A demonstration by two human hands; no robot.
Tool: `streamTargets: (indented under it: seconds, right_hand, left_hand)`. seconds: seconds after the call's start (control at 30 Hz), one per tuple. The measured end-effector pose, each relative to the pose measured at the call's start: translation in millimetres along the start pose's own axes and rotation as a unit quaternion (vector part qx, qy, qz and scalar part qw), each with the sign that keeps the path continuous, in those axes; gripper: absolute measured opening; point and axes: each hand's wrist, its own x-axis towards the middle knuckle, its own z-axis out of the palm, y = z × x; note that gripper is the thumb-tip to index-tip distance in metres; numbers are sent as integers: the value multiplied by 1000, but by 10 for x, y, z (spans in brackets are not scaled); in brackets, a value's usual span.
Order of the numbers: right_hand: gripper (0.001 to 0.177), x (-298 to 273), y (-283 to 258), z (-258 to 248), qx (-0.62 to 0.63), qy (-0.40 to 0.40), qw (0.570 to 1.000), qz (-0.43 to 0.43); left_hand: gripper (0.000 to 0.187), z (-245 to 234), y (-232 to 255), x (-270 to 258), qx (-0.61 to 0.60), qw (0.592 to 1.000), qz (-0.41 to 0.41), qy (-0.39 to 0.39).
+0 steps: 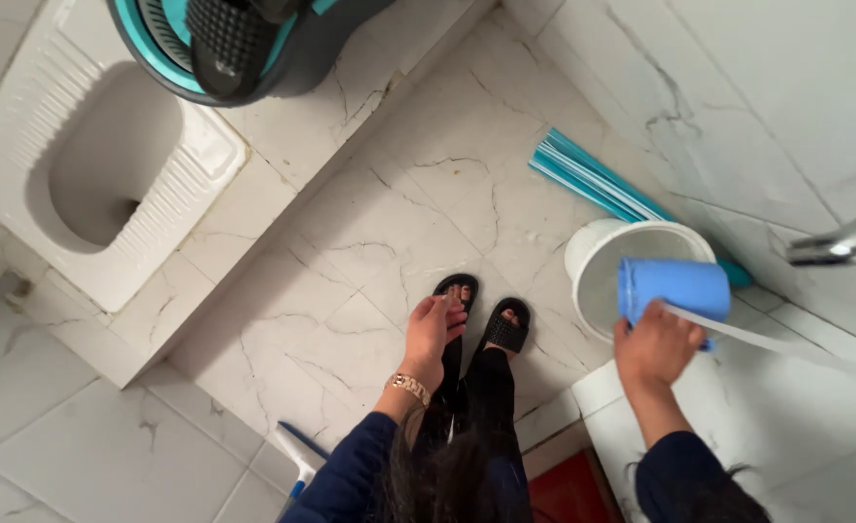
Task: Cleaning the bathroom floor and door with a sponge and water.
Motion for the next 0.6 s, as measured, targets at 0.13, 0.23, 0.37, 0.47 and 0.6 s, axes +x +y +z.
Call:
streamTargets:
  seconds: [0.13,0.23,0.37,0.47,0.6]
  right_hand:
    - [61,209,251,833,-60,-127,990,-20]
    - [71,273,133,1400,-39,-95,995,-13]
    - [67,441,-93,1724,163,-76,979,93]
    - [62,576,226,2331,267,-164,915,255]
    - [28,470,769,2513,692,-147,628,323]
  left_hand:
    - [20,122,-204,206,5,1000,-12,-22]
    - [21,151,-472,435,7,999,-13,-36]
    - [21,206,-471,475,8,1000,-22,-11]
    - [23,93,-525,520,21,999,-28,3]
    - [22,-68,-495,431,0,1000,-23,12]
